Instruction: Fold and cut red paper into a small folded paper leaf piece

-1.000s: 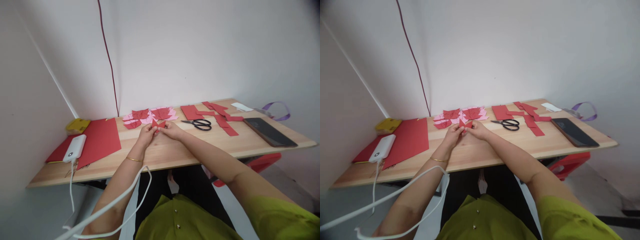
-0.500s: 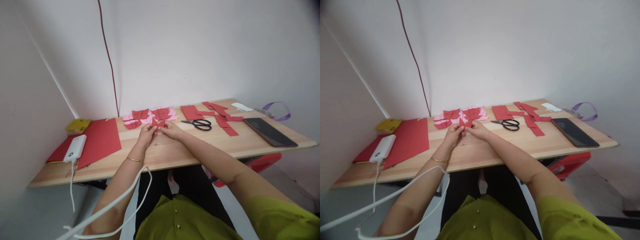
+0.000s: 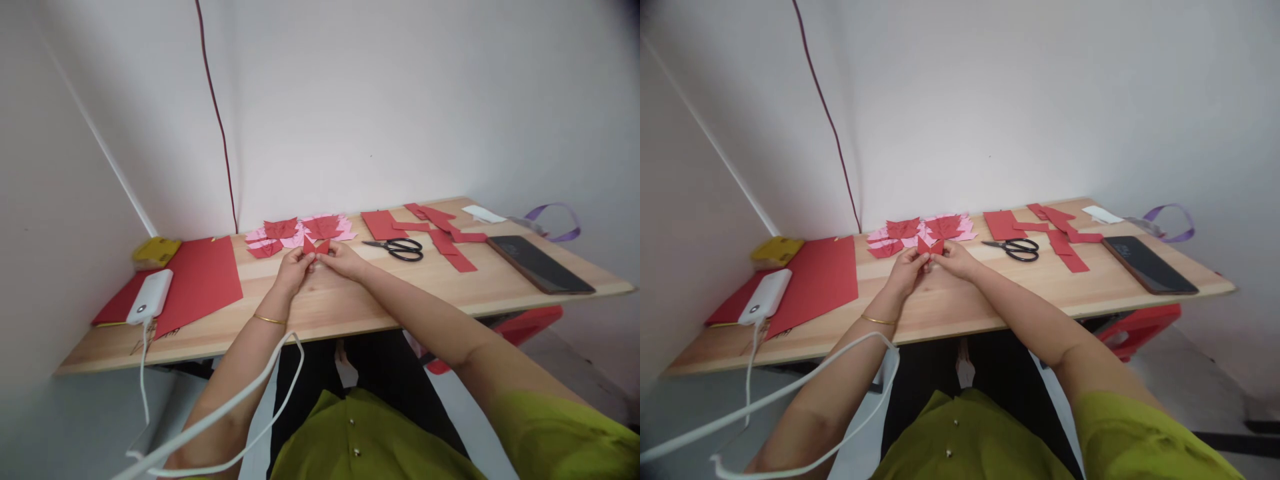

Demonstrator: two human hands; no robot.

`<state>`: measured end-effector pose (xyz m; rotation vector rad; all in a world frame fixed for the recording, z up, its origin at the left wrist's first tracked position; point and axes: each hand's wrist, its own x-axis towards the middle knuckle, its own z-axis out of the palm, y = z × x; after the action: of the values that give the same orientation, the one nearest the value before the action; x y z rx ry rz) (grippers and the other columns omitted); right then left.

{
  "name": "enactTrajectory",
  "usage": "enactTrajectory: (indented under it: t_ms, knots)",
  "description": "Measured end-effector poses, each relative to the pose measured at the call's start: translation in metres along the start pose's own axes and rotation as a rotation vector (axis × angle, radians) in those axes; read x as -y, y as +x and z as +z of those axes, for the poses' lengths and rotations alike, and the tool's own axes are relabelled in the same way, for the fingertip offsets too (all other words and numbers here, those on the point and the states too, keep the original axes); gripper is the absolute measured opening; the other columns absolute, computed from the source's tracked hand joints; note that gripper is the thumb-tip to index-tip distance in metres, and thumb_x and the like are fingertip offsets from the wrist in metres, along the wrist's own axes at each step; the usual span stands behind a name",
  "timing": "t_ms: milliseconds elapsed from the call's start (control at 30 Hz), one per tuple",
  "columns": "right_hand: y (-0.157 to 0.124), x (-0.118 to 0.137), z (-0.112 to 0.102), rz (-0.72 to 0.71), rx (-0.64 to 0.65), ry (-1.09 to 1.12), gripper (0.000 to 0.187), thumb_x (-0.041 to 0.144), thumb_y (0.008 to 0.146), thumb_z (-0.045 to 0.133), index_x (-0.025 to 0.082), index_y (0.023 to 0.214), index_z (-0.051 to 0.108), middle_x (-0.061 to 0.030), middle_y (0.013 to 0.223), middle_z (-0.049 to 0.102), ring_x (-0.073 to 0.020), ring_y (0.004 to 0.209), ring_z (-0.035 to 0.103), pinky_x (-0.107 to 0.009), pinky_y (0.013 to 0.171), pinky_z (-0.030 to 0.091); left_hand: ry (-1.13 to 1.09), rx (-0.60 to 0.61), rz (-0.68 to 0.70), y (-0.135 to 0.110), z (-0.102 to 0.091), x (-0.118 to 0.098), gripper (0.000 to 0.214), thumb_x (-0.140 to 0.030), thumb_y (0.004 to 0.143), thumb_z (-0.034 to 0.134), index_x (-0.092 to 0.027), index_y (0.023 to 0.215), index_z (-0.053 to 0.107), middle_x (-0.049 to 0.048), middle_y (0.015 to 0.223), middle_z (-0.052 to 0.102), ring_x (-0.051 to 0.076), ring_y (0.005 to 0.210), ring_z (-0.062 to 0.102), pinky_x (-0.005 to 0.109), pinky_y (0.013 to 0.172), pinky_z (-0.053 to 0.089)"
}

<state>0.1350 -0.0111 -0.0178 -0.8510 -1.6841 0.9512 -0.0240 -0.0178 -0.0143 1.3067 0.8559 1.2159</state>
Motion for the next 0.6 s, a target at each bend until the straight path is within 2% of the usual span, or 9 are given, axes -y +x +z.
enactTrajectory:
  t_ms: [300, 467, 600]
  knots:
    - [-0.0028, 0.0081, -0.0032, -0.024, 0.064, 0.061, 0.019, 0.034, 0.078, 0.063, 0.016, 0.083, 0.064, -0.0037, 0.086, 0.069, -0.0176, 0.083, 0.062, -0.032, 0.082, 0.048, 0.015, 0.086, 0.013, -0.0002, -0.0055, -0.0007, 0.023, -0.034, 0.069, 0.071, -0.014, 0.075, 0.060, -0.0042, 0.056, 0.050, 0.007, 0.051, 0.042, 0.021, 0.054, 0.034]
    - [-0.0012, 0.0039, -0.0018, 0.003, -0.003, 0.083, 0.022, 0.035, 0.075, 0.066, 0.016, 0.086, 0.063, -0.0045, 0.091, 0.069, -0.0186, 0.087, 0.062, -0.034, 0.085, 0.047, 0.002, 0.023, 0.016, -0.0003, -0.0047, 0.0005, 0.023, -0.033, 0.070, 0.071, -0.015, 0.078, 0.060, -0.0042, 0.057, 0.051, 0.007, 0.051, 0.044, 0.021, 0.053, 0.035]
    - [-0.0001, 0.0008, -0.0016, 0.039, -0.058, 0.088, 0.025, 0.035, 0.073, 0.066, 0.016, 0.088, 0.062, -0.0048, 0.091, 0.068, -0.0184, 0.088, 0.062, -0.034, 0.085, 0.047, -0.009, 0.031, -0.032, 0.0001, -0.0026, 0.0017, 0.024, -0.033, 0.068, 0.072, -0.015, 0.075, 0.057, -0.0039, 0.055, 0.052, 0.007, 0.049, 0.044, 0.022, 0.053, 0.034]
